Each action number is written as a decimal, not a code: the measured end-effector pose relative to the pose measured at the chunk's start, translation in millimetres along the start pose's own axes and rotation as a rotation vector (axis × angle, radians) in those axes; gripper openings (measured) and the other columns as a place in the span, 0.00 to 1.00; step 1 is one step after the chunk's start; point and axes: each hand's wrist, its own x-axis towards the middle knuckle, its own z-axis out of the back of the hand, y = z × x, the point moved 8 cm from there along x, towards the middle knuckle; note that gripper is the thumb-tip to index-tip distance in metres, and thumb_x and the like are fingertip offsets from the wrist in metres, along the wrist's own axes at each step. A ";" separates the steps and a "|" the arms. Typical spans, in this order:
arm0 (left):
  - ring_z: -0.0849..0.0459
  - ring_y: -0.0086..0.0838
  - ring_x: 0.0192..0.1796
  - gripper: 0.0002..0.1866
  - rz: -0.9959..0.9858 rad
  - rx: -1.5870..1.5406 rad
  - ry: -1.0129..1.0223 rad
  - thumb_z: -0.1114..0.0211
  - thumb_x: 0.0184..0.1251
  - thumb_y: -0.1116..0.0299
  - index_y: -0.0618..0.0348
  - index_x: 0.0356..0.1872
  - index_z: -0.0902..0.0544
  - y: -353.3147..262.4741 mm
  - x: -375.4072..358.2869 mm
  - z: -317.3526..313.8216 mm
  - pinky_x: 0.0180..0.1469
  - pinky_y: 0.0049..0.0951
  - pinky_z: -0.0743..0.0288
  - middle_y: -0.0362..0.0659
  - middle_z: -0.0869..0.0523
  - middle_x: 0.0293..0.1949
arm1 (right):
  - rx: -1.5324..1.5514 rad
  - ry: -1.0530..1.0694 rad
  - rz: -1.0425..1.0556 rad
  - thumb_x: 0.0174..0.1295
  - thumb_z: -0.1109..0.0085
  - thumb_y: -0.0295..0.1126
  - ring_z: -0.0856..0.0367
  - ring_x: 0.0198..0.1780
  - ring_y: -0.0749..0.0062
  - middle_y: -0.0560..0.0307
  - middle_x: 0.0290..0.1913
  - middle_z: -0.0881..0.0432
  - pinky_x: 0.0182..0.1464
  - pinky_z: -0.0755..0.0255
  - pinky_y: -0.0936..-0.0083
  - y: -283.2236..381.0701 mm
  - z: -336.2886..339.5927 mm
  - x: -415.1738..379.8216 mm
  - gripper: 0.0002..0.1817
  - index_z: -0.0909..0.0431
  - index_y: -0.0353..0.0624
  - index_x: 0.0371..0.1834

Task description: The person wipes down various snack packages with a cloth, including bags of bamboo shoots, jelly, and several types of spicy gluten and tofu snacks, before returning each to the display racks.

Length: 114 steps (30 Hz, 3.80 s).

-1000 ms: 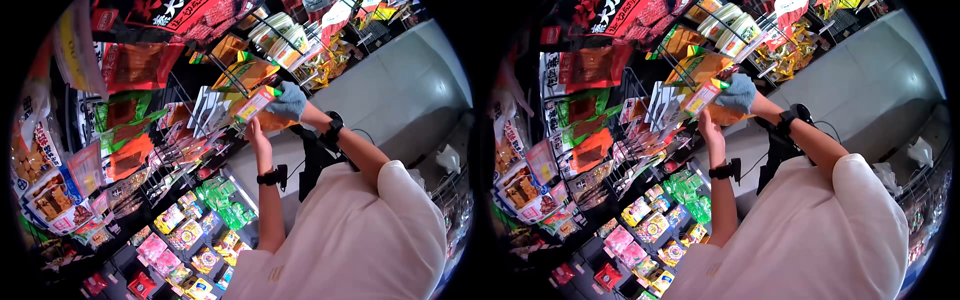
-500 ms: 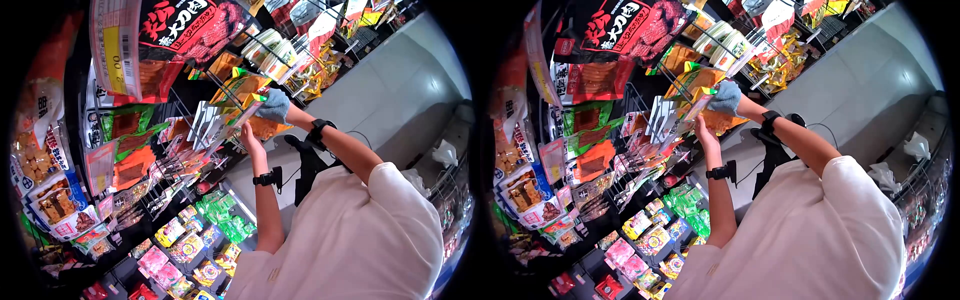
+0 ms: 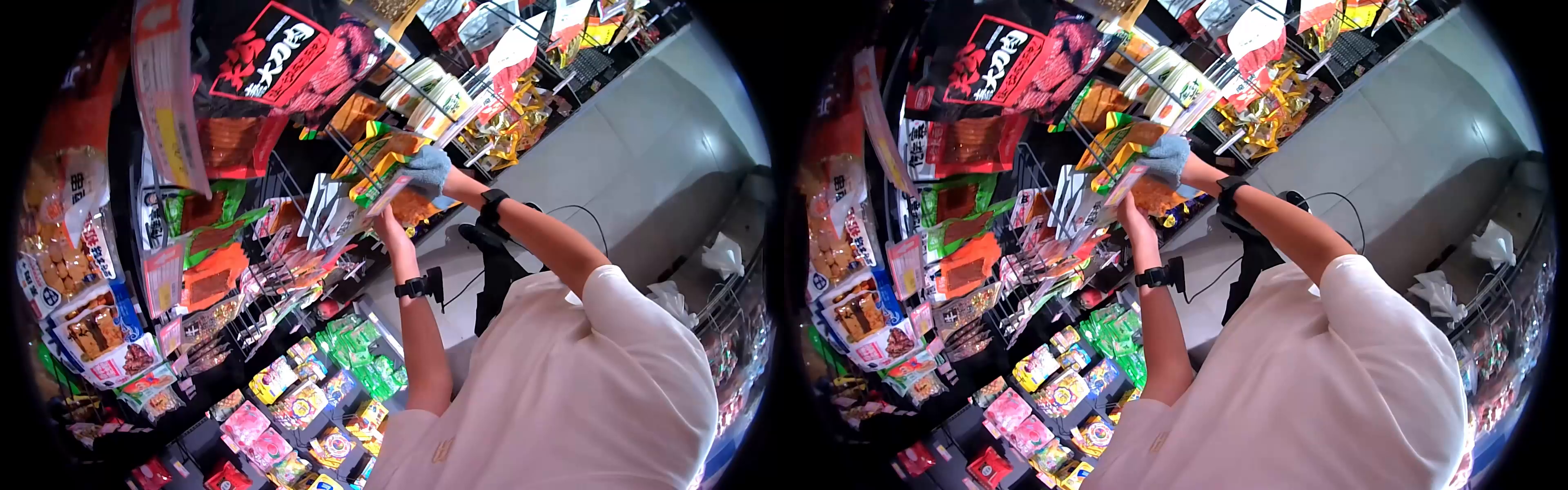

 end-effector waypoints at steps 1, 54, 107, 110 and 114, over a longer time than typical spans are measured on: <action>0.23 0.25 0.52 0.23 -0.005 -0.002 0.037 0.39 0.68 0.57 0.59 0.58 0.25 1.3 4.4 -0.7 0.50 0.28 0.30 0.39 0.21 0.54 | 0.313 0.087 -0.274 0.60 0.39 0.37 0.20 0.34 0.66 0.54 0.36 0.18 0.34 0.28 0.70 -11.9 -3.2 -3.3 0.11 0.20 0.40 0.38; 0.22 0.38 0.59 0.25 0.036 -0.015 0.784 0.44 0.74 0.60 0.70 0.63 0.31 -20.0 -95.9 -394.0 0.61 0.37 0.30 0.50 0.22 0.58 | -0.203 -0.524 -0.126 0.64 0.53 0.30 0.24 0.41 0.50 0.46 0.44 0.21 0.46 0.28 0.65 158.1 395.4 -236.6 0.12 0.22 0.40 0.46; 0.22 0.28 0.55 0.26 0.629 -0.126 1.081 0.49 0.74 0.50 0.61 0.61 0.31 -66.1 -260.6 -181.6 0.57 0.30 0.26 0.44 0.21 0.54 | 0.355 -0.281 -0.389 0.62 0.39 0.40 0.21 0.50 0.62 0.46 0.50 0.19 0.58 0.31 0.71 244.7 253.4 -129.7 0.21 0.22 0.35 0.52; 0.22 0.27 0.55 0.27 0.642 -0.130 1.052 0.49 0.74 0.50 0.61 0.62 0.32 -65.8 -263.2 -167.7 0.57 0.30 0.26 0.44 0.21 0.54 | 0.367 -0.241 -0.364 0.61 0.39 0.36 0.23 0.49 0.65 0.46 0.49 0.19 0.57 0.31 0.71 259.3 260.5 -125.8 0.19 0.23 0.34 0.50; 0.22 0.27 0.55 0.28 0.633 -0.136 1.006 0.49 0.74 0.49 0.61 0.62 0.32 -68.5 -261.1 -160.7 0.56 0.30 0.26 0.44 0.21 0.54 | 0.208 -0.145 -0.158 0.56 0.39 0.29 0.25 0.44 0.70 0.47 0.43 0.20 0.52 0.30 0.74 262.9 248.4 -131.6 0.15 0.24 0.35 0.46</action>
